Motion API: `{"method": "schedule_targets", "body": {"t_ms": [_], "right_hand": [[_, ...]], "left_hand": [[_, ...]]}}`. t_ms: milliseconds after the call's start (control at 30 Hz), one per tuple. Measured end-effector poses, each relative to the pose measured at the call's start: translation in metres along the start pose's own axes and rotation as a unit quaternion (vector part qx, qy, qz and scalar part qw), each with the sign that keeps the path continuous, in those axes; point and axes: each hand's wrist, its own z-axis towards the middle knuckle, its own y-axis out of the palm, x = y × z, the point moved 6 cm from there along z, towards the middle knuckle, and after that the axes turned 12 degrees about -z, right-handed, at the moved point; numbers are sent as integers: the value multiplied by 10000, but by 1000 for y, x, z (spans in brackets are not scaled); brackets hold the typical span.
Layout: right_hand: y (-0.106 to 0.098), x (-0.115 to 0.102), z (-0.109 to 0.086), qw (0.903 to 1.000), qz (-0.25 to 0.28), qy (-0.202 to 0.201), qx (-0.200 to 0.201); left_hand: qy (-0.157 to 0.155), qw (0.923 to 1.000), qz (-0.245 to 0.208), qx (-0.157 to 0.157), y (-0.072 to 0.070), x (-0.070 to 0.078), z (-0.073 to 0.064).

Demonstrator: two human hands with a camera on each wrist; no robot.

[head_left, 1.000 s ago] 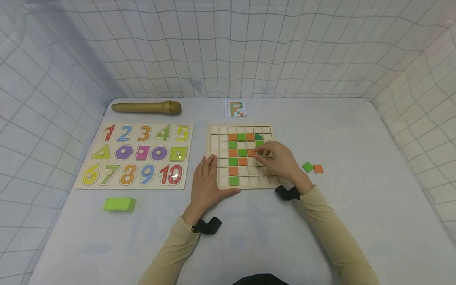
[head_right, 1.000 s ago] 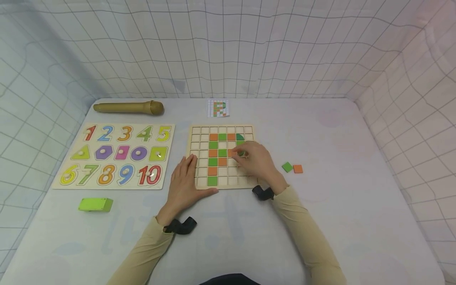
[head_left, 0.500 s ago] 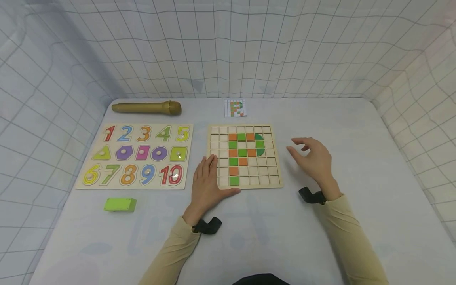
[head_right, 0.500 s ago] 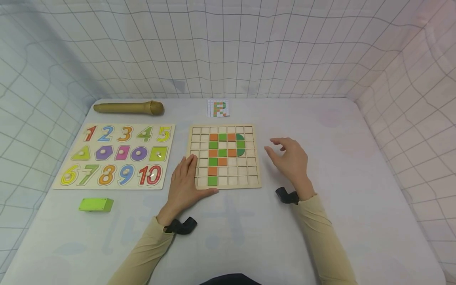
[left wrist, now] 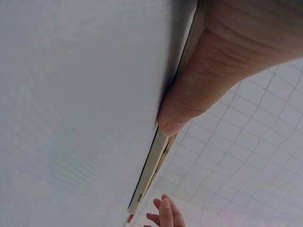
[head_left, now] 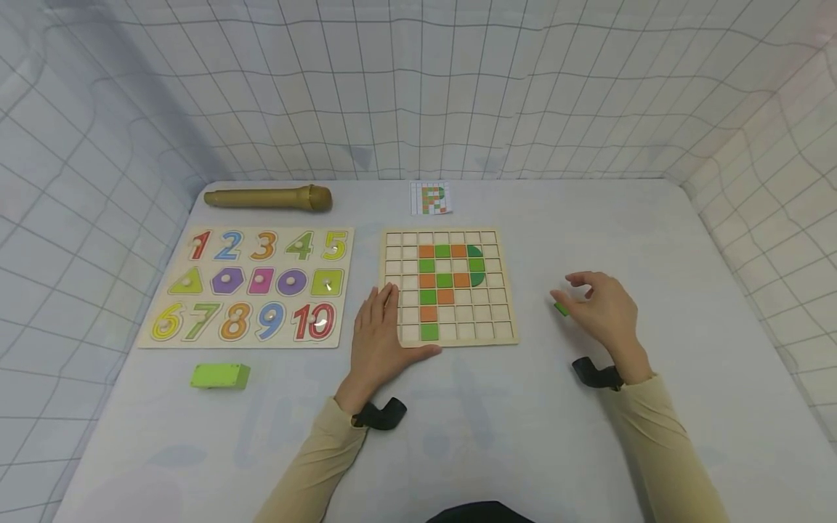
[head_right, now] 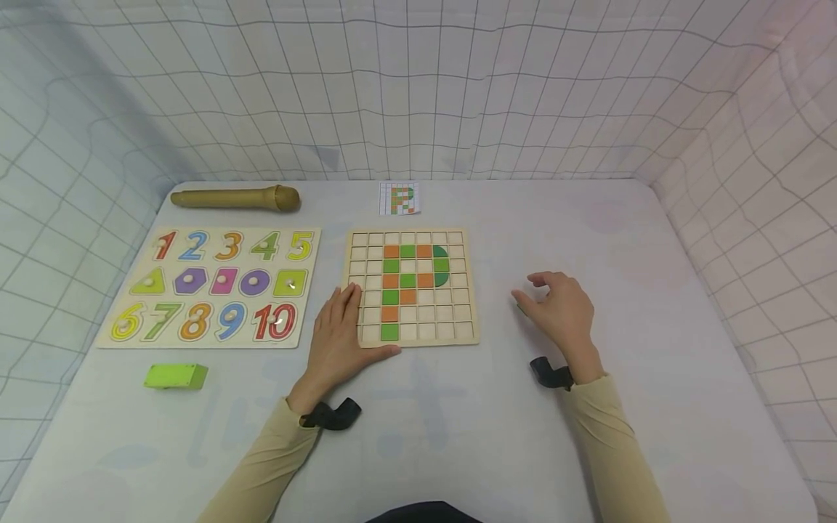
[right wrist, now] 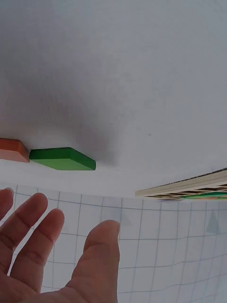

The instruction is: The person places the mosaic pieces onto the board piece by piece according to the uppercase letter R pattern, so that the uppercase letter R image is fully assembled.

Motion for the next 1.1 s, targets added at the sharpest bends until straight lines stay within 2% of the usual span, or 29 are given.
{"method": "schedule_targets", "body": {"t_ms": [400,633,833,1100], "right_hand": [[7,6,-6,9982,-342,-200,-451],[8,7,-9,9978,-458,-167,-447],[10,7,-9,9978,-351,-205,-530],[16,5,-7,9952,110,-291,-930]], "left_hand": [[122,9999,-69,78,0,0,-1],[165,9998,-42,102,-1,1,-1],[150,9998,-55,94,-1,1,-1],[130,9999,-34,77,0,0,-1]]}}
